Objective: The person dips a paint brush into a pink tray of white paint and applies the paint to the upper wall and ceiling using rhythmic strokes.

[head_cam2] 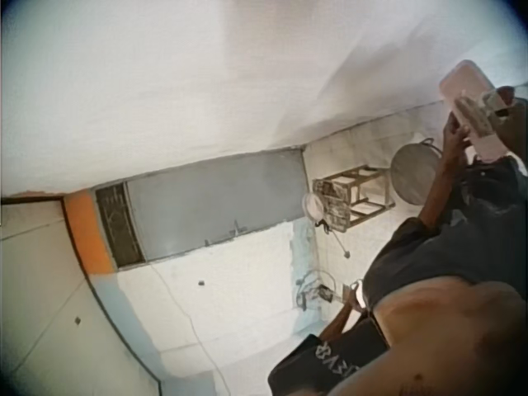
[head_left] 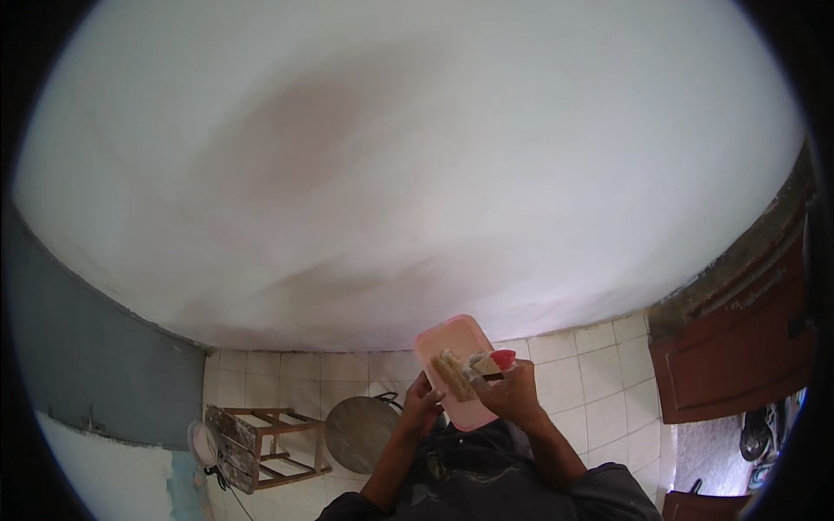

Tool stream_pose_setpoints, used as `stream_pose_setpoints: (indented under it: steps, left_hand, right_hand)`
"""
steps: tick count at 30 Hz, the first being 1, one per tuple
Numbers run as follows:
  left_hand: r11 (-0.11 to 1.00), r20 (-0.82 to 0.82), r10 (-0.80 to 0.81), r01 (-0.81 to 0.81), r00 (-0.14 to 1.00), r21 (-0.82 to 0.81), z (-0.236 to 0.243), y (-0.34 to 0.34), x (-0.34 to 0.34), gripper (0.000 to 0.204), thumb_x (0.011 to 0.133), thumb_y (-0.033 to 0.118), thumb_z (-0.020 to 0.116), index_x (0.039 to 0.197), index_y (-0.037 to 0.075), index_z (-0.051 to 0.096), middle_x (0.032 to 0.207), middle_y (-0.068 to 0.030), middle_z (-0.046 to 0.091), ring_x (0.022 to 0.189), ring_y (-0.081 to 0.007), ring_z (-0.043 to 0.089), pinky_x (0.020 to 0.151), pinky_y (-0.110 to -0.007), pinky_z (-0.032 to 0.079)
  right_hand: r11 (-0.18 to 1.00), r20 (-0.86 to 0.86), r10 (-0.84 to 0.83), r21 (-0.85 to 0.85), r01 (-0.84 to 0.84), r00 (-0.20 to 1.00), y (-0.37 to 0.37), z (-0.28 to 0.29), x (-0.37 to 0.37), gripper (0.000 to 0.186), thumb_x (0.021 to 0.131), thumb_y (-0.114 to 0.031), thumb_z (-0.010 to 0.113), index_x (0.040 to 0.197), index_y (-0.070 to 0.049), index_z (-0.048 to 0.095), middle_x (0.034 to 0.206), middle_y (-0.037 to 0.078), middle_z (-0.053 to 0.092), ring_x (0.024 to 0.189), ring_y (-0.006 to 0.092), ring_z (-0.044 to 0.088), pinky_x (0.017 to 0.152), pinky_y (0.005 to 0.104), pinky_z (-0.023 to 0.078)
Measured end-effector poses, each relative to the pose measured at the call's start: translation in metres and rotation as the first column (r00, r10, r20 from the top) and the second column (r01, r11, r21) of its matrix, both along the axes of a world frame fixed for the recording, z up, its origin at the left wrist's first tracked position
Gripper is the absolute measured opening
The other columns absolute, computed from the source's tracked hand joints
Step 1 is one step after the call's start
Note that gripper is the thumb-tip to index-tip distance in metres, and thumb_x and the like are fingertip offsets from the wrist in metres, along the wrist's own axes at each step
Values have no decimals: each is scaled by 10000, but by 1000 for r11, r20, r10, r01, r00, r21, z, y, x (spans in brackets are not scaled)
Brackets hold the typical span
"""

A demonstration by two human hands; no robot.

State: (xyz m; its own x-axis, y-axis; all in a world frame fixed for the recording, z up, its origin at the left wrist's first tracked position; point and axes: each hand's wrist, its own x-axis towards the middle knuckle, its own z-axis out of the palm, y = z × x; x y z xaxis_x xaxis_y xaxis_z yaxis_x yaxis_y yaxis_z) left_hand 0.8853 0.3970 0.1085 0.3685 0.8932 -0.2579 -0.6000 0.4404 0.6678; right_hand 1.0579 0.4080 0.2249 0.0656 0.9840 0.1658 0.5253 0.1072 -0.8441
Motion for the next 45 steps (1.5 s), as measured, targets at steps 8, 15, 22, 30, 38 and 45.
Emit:
stream_pose_setpoints:
  steps: [8,15,22,30,38,45]
  left_hand:
    - [999,-19,37,-37,999,-13,-28,6,-1,637,760,207,670,1306,59,378,1193,-89,522,1056,-225,553,833,-386,511]
    - [998,-12,47,-47,999,-36,-34,4,-1,649,762,228,674,1309,59,369,1209,-96,509,1077,-243,538,843,-407,500]
    - [997,-49,13,-17,999,-74,-22,7,-1,674,764,206,669,1335,59,342,1241,-101,482,1099,-255,522,841,-428,501]
    - [998,-30,-8,7,1000,-56,3,4,-1,622,780,201,653,1312,64,362,1225,-101,496,1075,-250,540,844,-423,503]
    - [997,-82,44,-49,996,-57,21,-12,-6,550,815,247,641,1270,37,414,1176,-98,539,1040,-219,565,882,-363,487]
    - [998,29,50,-49,998,-46,30,-25,-74,522,853,258,611,1268,6,418,1203,-103,535,1066,-212,557,911,-348,460]
  right_hand:
    - [975,102,136,165,-152,985,5,-3,-22,158,706,-131,733,816,-43,661,698,107,658,646,248,668,569,324,524]
    - [988,170,155,-3,-157,973,10,-16,-18,236,713,-285,713,824,-89,644,729,144,627,641,347,624,549,419,503]
    - [989,104,139,-62,-133,985,13,-11,-18,279,752,-342,695,833,-78,654,703,173,616,631,360,621,543,420,498]
    - [971,199,238,-47,-234,951,11,19,-9,241,762,-355,674,912,-166,673,726,140,604,629,338,608,544,408,492]
    - [828,463,348,256,-499,815,3,44,-24,256,770,-220,614,979,-72,617,783,97,615,649,285,599,584,378,505]
    - [829,348,466,150,-539,813,-3,25,-79,261,766,-212,630,967,-46,615,803,115,612,723,275,607,617,364,508]
